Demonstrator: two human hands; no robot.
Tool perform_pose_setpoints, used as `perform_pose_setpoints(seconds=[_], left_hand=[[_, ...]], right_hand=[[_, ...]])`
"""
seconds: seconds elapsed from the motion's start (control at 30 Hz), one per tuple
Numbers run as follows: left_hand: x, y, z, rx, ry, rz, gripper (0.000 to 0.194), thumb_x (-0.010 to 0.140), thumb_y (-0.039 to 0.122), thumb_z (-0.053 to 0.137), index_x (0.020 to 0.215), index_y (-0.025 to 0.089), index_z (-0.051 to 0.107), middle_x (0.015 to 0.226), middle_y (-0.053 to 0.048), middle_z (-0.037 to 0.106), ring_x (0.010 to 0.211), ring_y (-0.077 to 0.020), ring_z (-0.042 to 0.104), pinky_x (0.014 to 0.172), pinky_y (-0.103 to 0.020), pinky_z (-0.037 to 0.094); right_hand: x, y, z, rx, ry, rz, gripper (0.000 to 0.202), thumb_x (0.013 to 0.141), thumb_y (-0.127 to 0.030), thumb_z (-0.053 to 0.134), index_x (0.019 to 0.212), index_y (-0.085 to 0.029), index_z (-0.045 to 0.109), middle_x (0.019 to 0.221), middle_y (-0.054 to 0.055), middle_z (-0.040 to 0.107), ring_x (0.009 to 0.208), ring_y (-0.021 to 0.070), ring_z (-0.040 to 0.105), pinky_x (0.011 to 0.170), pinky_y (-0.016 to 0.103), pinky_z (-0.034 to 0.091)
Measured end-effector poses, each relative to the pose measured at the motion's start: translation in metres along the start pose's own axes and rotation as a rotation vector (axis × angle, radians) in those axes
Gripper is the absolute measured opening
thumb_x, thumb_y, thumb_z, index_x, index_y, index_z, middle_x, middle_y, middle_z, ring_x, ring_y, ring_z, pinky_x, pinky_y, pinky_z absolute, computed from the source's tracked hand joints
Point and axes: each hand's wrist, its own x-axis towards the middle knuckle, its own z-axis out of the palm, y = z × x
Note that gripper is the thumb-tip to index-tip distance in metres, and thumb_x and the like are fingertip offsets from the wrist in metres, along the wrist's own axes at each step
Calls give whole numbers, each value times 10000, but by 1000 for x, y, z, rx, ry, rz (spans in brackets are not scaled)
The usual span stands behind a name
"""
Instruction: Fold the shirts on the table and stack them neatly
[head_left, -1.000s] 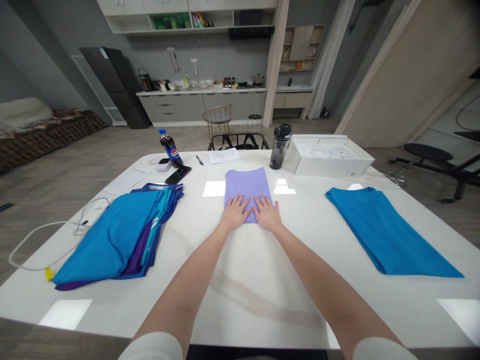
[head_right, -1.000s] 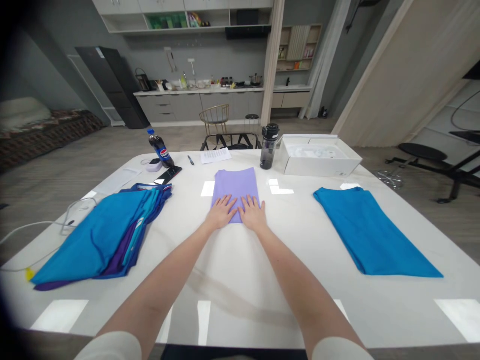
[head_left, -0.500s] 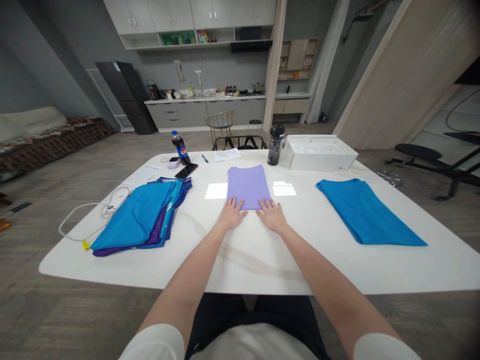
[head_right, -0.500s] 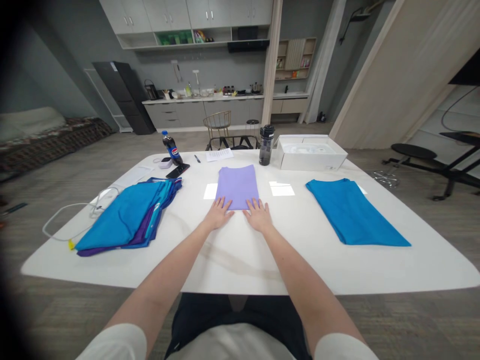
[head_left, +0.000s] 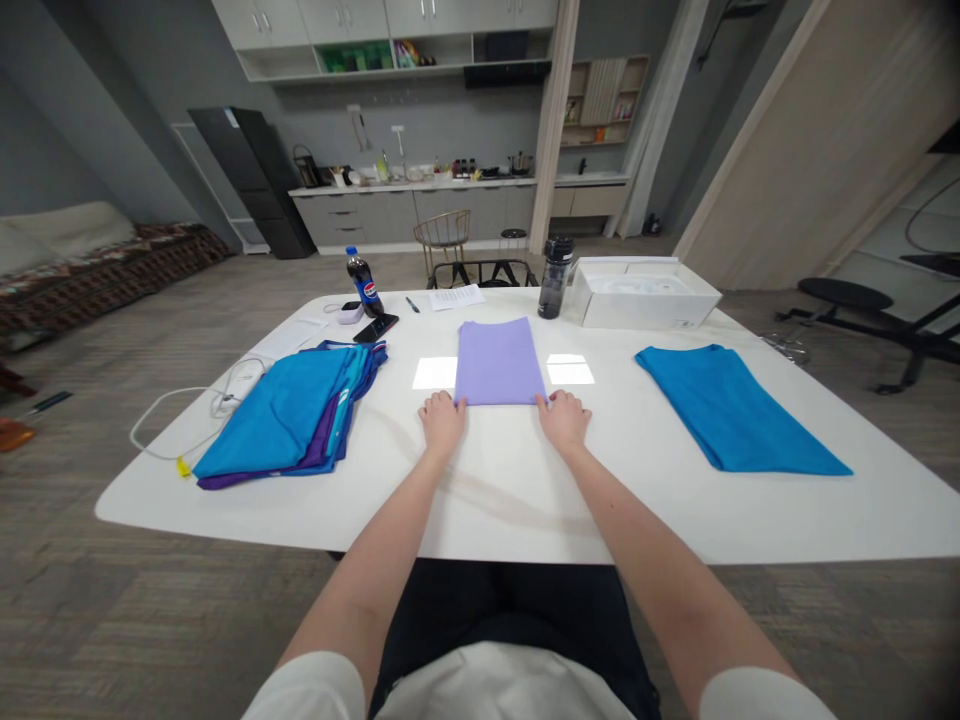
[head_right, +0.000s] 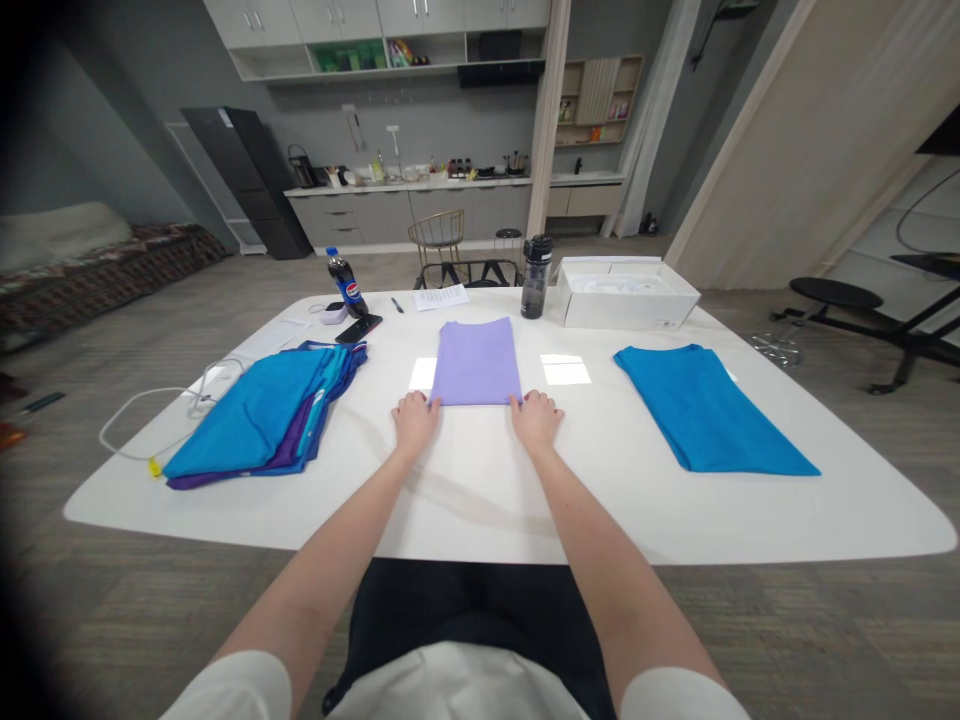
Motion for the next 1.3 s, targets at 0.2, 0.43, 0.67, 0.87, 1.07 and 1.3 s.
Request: perform_pose_setpoints(seconds=[0.2,0.43,0.67,0.87,1.07,1.3], left_hand=[[14,-3,8,-20,-87,36,390,1021,465,415,1043,160,657,1132,-161,670,1124,-321,575,966,-449,397],[9,-4,-1,-55,-147,109,335,1020,390,429,1018,170,683,1122,-138,691,1127,-304,590,960,-434,404],[-46,-32,-36,-110,-241,235,261,960,372,513,802,225,661,938,-78,730,991,-277,641,908,-418,406],[-130,-63,-73,-193,-438,335,271,930,386,534,693,265,585,814,-35,706,850,-243,659,812,-387,422],[-124,-67,-72,-265,-361,299,320,957,555,494,1043,285,642,1078,-71,713,1008,-253,663,913,-379,451],[12,-18,-26,-224,-233,52,619,959,505,515,1463,160,416,1423,-196,577,1317,-338,543,1041,-456,427]], right_hand=[[9,2,7,-17,-43,-19,405,1038,-452,397,1079,-156,669,1144,192,683,1129,326,573,964,473,353],[10,5,1,-19,-65,-80,326,1032,-376,433,985,-173,684,1059,134,722,1056,282,608,898,388,371],[-47,35,-25,-28,-116,-341,277,1020,-344,439,870,-222,638,923,80,713,936,247,623,813,344,373],[-139,76,-53,54,-273,-510,249,981,-357,494,772,-268,596,849,75,679,871,251,618,806,396,394],[-124,84,-59,177,-311,-428,354,958,-580,532,865,-275,685,932,74,708,930,257,656,851,391,451],[8,20,-31,120,-263,-36,584,963,-603,480,1295,-155,653,1210,155,696,1136,295,643,946,396,465]])
